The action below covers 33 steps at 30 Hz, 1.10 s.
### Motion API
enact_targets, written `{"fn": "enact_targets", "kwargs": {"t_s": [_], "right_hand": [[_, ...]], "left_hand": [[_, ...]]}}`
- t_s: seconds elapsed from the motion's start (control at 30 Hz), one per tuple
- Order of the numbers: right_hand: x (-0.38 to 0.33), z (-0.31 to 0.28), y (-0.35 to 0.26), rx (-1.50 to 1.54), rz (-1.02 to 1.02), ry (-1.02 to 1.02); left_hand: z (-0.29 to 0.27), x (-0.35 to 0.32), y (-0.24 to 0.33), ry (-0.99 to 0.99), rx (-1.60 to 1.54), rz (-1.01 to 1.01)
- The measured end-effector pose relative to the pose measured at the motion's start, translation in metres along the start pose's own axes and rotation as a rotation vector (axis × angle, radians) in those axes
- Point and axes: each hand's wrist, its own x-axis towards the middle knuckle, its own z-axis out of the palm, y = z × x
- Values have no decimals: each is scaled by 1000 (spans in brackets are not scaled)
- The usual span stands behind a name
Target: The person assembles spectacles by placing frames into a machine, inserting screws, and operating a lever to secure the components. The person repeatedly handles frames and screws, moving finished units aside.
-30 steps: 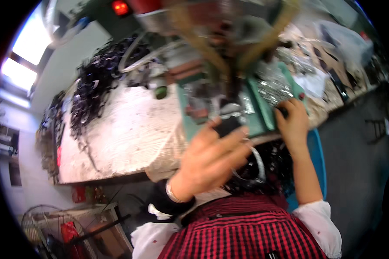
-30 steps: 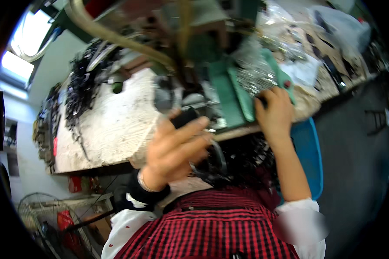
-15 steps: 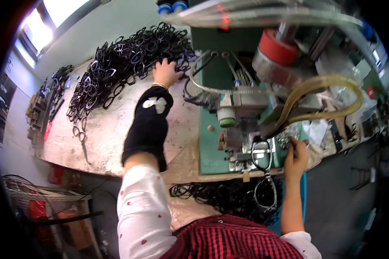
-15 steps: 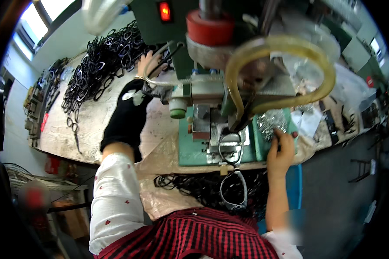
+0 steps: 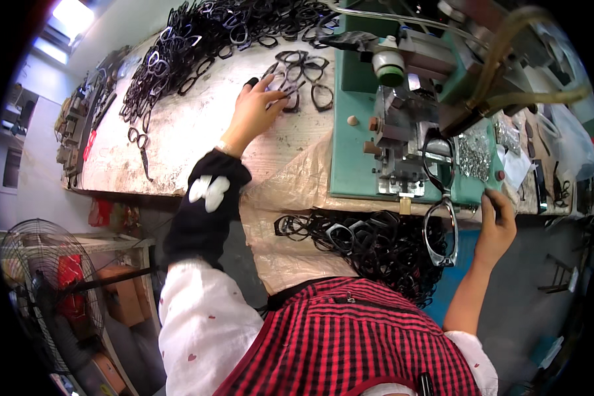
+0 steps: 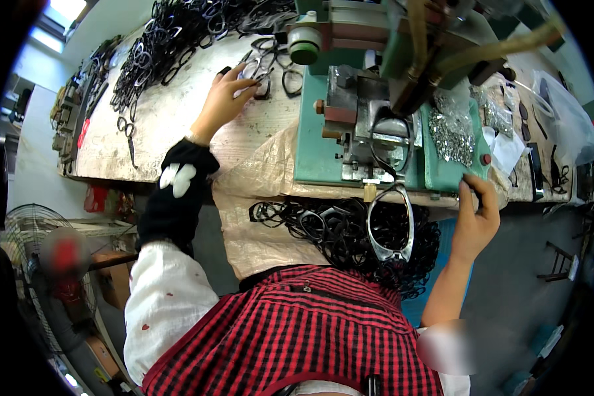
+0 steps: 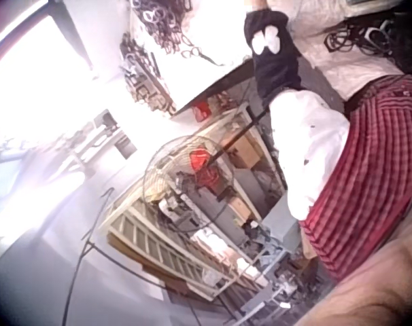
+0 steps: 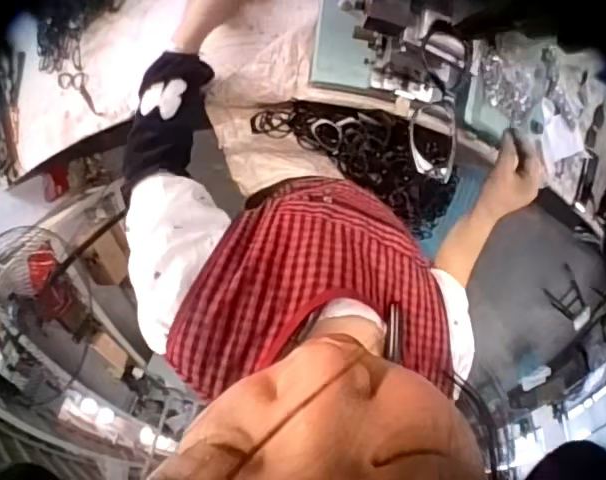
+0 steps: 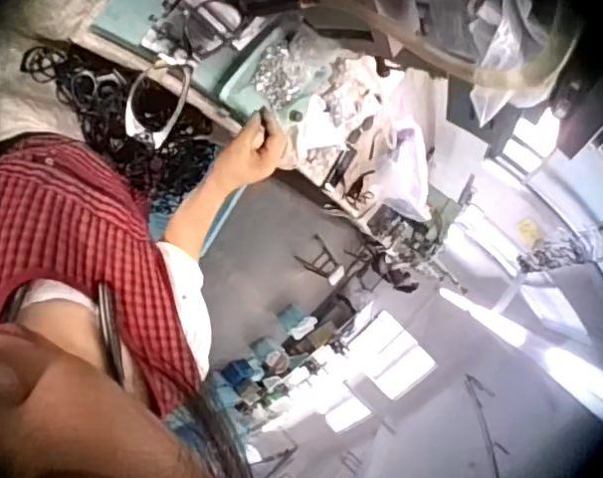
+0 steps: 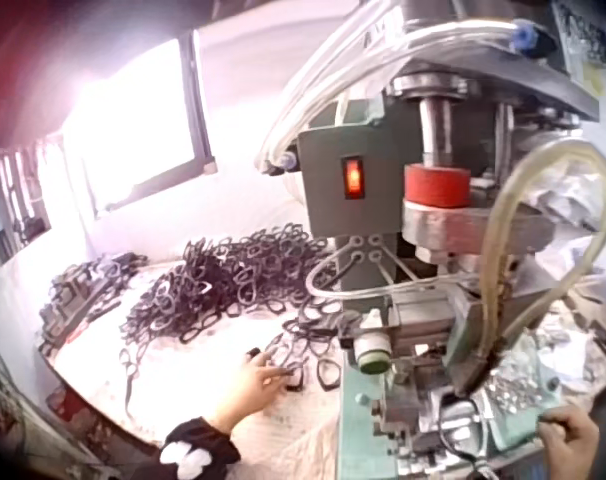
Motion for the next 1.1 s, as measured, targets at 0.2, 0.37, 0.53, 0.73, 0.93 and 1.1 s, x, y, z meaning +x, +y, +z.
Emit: {"fn": "enact_targets", "kwargs": {"t_s": [0.2,0.37,0.53,0.73,0.93,1.1], "right_hand": [[43,56,-99,279,-142,-141],[44,87,-98,583,7,-53],[43,79,-108,827,181,-189],[39,91,-128,898,163,-126],[45,82,-117,831,151,-223],[39,85,-114,881,167,-194]], "left_hand": [[-55,-16,84,144,-776,-462],[-84,-29,161,353,-940,-498],[-145,36,249,558,-1029,183],[-155,56,255,591,-928,56],[-155,52,259,558,-872,94],[-152,10,280,508,-1092,74]]}}
